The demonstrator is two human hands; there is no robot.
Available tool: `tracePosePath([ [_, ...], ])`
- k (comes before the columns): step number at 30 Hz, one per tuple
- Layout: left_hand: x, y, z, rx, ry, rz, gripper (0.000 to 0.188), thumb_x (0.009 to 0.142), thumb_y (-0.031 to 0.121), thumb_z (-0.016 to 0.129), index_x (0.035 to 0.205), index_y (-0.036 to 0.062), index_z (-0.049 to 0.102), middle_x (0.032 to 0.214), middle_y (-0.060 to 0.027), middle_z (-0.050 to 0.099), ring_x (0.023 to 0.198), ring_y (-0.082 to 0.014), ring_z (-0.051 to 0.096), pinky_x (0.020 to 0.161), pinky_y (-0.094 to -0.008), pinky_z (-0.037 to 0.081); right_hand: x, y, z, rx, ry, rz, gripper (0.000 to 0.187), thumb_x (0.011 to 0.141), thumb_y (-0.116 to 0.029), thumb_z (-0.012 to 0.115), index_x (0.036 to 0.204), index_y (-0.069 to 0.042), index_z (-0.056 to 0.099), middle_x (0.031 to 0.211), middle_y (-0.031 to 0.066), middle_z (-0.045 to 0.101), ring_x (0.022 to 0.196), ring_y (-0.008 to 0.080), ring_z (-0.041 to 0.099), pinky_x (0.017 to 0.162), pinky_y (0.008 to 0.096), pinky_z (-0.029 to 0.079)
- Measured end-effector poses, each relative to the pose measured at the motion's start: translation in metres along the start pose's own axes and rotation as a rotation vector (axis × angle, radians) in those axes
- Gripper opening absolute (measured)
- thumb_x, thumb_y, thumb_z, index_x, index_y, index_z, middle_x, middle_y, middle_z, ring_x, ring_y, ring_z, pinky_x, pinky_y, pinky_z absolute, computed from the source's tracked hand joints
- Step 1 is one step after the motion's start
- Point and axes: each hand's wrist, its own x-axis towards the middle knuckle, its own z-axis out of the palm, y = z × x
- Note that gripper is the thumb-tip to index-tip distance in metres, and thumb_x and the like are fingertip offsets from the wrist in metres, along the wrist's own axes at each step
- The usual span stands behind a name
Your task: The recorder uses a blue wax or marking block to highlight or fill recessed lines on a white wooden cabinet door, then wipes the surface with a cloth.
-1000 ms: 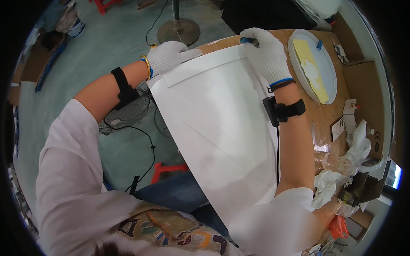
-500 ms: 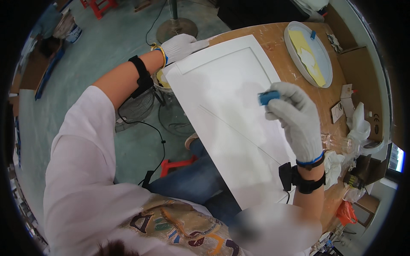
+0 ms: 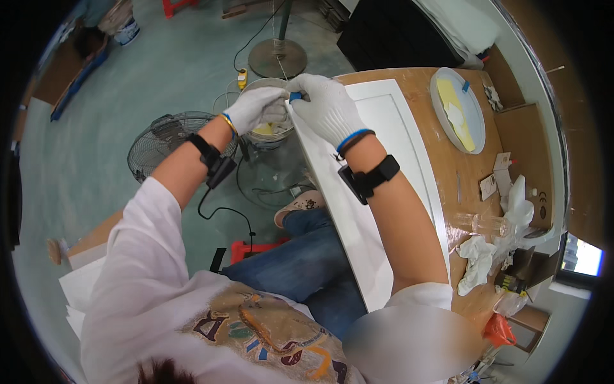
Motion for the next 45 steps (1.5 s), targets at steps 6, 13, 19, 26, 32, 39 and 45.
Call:
tracePosePath([
  [6, -0.035, -0.044, -0.004, -0.34, -0.047, 0.04, 0.023, 0.091, 0.024, 0.061, 0.106, 0.0058, 0.061, 0.098, -0.0043, 0.064, 0.084, -0.0151, 0.063, 0.077, -0.0291, 0.052, 0.018, -0.009, 0.011, -0.219, -0.097, -0.139, 0.019, 0.079, -0.013, 0.059, 0.094, -0.006, 0.067, 0.092, 0.0166, 0.066, 0.088, 0.0341, 0.063, 0.079, 0.0394, 0.05],
  [13, -0.04, -0.057, 0.001, -0.41, -0.081, 0.018, 0.03, 0.09, 0.026, 0.063, 0.112, 0.0061, 0.058, 0.102, -0.0053, 0.061, 0.09, -0.0168, 0.06, 0.082, -0.0322, 0.051, 0.021, -0.011, 0.014, -0.296, -0.186, -0.147, 0.016, 0.079, -0.01, 0.058, 0.092, -0.005, 0.066, 0.089, 0.0157, 0.066, 0.088, 0.0338, 0.062, 0.079, 0.0395, 0.05],
  [19, -0.038, -0.059, 0.003, -0.404, -0.095, 0.021, 0.031, 0.091, 0.027, 0.061, 0.113, 0.0058, 0.056, 0.104, -0.0058, 0.06, 0.092, -0.0175, 0.059, 0.085, -0.0336, 0.05, 0.037, 0.002, 0.022, -0.358, -0.139, -0.265, 0.016, 0.078, -0.009, 0.058, 0.091, -0.006, 0.066, 0.088, 0.0151, 0.065, 0.086, 0.0339, 0.062, 0.078, 0.0393, 0.05],
  [26, -0.034, -0.06, -0.001, -0.407, -0.016, -0.01, 0.031, 0.09, 0.023, 0.06, 0.113, 0.0027, 0.057, 0.101, -0.0069, 0.06, 0.087, -0.0171, 0.06, 0.08, -0.0319, 0.052, 0.035, -0.008, 0.014, -0.28, -0.227, -0.212, 0.018, 0.078, -0.009, 0.059, 0.094, -0.006, 0.067, 0.091, 0.0154, 0.065, 0.087, 0.0337, 0.062, 0.079, 0.0395, 0.05],
  [32, -0.029, -0.057, 0.004, -0.413, -0.04, 0.0, 0.03, 0.091, 0.026, 0.061, 0.112, 0.0051, 0.056, 0.1, -0.0055, 0.06, 0.086, -0.0176, 0.06, 0.081, -0.0337, 0.051, 0.037, -0.003, 0.02, -0.413, -0.177, -0.267, 0.019, 0.078, -0.01, 0.059, 0.096, -0.006, 0.067, 0.092, 0.0151, 0.065, 0.088, 0.0338, 0.062, 0.08, 0.0396, 0.05],
  [39, -0.028, -0.057, 0.002, -0.392, -0.012, 0.012, 0.028, 0.091, 0.026, 0.06, 0.111, 0.0055, 0.057, 0.098, -0.0055, 0.061, 0.087, -0.0179, 0.06, 0.08, -0.0333, 0.052, 0.029, -0.009, 0.016, -0.306, -0.185, -0.113, 0.019, 0.079, -0.01, 0.058, 0.096, -0.007, 0.066, 0.091, 0.0152, 0.065, 0.087, 0.0339, 0.062, 0.08, 0.0397, 0.05],
  [45, -0.028, -0.053, 0.007, -0.351, -0.001, 0.068, 0.028, 0.091, 0.027, 0.058, 0.109, 0.0055, 0.057, 0.095, -0.0056, 0.061, 0.083, -0.0164, 0.061, 0.077, -0.0326, 0.053, 0.011, -0.013, 0.012, -0.388, -0.213, -0.257, 0.019, 0.078, -0.011, 0.058, 0.095, -0.006, 0.067, 0.09, 0.0162, 0.066, 0.084, 0.0341, 0.062, 0.078, 0.039, 0.05],
])
